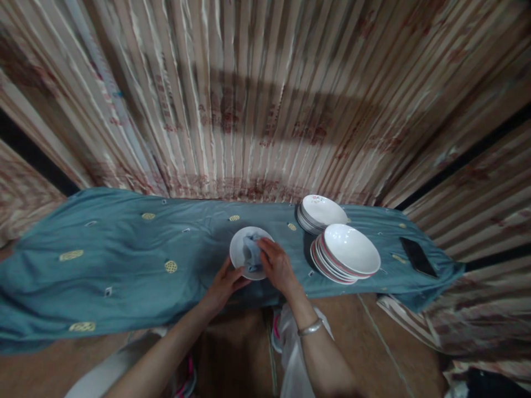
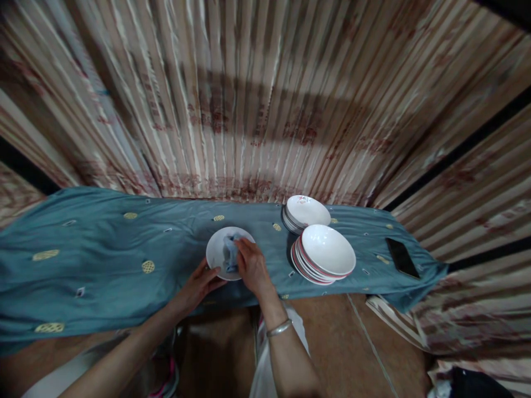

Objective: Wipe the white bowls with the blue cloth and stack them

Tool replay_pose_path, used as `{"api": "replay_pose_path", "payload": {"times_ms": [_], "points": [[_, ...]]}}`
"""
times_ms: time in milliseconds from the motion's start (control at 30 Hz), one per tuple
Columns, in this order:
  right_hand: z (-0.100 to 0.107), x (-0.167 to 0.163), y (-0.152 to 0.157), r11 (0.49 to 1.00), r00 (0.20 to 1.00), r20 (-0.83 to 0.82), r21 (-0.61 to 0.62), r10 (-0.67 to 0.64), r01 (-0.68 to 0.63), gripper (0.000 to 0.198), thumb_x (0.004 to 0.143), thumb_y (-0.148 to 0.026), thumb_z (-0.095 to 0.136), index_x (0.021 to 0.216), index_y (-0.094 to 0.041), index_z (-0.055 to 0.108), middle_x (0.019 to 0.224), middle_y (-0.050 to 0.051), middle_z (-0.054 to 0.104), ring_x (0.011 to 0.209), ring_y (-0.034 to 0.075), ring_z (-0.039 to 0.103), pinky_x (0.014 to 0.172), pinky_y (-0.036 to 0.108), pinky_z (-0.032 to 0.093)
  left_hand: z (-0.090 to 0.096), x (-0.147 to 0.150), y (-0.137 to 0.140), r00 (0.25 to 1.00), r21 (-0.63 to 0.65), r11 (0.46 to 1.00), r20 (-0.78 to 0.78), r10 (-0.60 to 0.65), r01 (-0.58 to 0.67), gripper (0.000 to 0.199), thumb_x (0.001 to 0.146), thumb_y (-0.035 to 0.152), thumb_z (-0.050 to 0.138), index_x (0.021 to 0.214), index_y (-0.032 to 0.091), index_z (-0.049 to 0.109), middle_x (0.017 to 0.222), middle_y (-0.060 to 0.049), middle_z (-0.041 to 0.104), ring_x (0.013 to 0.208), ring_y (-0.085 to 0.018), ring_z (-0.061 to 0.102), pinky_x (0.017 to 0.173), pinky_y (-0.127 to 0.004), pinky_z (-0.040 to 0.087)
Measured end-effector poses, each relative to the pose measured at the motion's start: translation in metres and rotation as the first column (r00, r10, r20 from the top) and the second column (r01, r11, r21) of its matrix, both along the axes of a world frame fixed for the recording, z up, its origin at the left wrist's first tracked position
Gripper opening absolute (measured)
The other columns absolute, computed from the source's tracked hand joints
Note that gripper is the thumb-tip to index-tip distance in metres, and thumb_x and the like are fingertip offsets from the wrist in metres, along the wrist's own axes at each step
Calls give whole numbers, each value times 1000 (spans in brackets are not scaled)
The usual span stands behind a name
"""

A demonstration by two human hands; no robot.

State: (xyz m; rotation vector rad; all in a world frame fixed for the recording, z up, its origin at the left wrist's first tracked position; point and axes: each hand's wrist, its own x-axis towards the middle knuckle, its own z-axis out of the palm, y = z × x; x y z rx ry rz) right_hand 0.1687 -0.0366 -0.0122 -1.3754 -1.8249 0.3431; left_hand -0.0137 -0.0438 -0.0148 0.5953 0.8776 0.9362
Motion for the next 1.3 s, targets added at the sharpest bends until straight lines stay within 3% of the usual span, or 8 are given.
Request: {"api": "replay_pose_path", "payload": {"times_ms": [200, 367, 500, 667, 833, 967, 1167, 1300], "points": [[5, -4, -3, 970, 975, 177, -224, 136, -95, 31, 87, -11, 53, 106, -23, 75, 114, 10, 73, 104, 26, 67, 95, 41, 52, 2, 3, -3, 997, 50, 999, -72, 11, -8, 76, 65, 24, 84, 135, 28, 56, 139, -9, 60, 121, -32, 62, 92, -49, 59], [13, -8, -2, 913, 968, -94, -321, 235, -252, 27, 86, -17, 56, 102, -25, 77, 104, 5, 77, 96, 24, 71, 89, 36, 54, 0, -1, 5, 998, 48, 998, -50, -27, 29, 72, 65, 30, 86, 132, 26, 59, 140, -11, 60, 118, -34, 63, 89, -48, 60], [9, -19, 4, 911, 926, -321, -291, 196, -294, 29, 86, -22, 56, 108, -26, 75, 112, 2, 75, 104, 23, 70, 94, 37, 52, 0, -3, 9, 999, 59, 997, -30, -42, 44, 68, 67, 32, 85, 130, 26, 61, 138, -11, 61, 115, -33, 66, 91, -49, 59], [2, -29, 18, 953, 927, -320, -160, 198, -258, 34, 91, -25, 52, 120, -23, 69, 125, 6, 70, 119, 23, 63, 106, 38, 47, 3, 0, 10, 993, 50, 999, -113, -12, 17, 76, 64, 29, 85, 134, 23, 57, 139, -12, 60, 120, -37, 62, 84, -48, 61], [0, -34, 26, 988, 977, -158, -26, 143, -149, 45, 94, -21, 45, 137, -16, 55, 145, 14, 54, 137, 22, 48, 117, 41, 37, 1, 0, 9, 991, 74, 997, -133, -25, 35, 80, 66, 30, 83, 139, 24, 53, 143, -11, 57, 125, -37, 58, 83, -44, 62], [2, -33, 27, 998, 992, 112, -28, 63, -60, 46, 93, -11, 42, 137, -6, 52, 149, 21, 47, 143, 24, 39, 119, 42, 35, 0, -3, 9, 988, 98, 992, -143, -62, 76, 81, 70, 34, 81, 144, 25, 48, 144, -10, 56, 126, -35, 58, 86, -42, 62], [11, -27, 23, 973, 874, 466, -102, -139, 209, 33, 92, -5, 43, 115, -8, 67, 135, 20, 59, 127, 27, 52, 111, 42, 42, 2, -4, 8, 980, 117, 988, -183, -74, 96, 88, 71, 36, 81, 149, 25, 41, 147, -12, 53, 126, -34, 58, 92, -45, 59], [20, -18, 13, 942, 834, 550, -253, -47, 220, 28, 95, -9, 44, 97, -11, 71, 120, 19, 67, 113, 25, 60, 102, 39, 47, 6, 0, 8, 975, 156, 982, -211, -67, 102, 89, 68, 41, 83, 146, 22, 45, 142, -12, 58, 131, -36, 53, 97, -45, 56]]}}
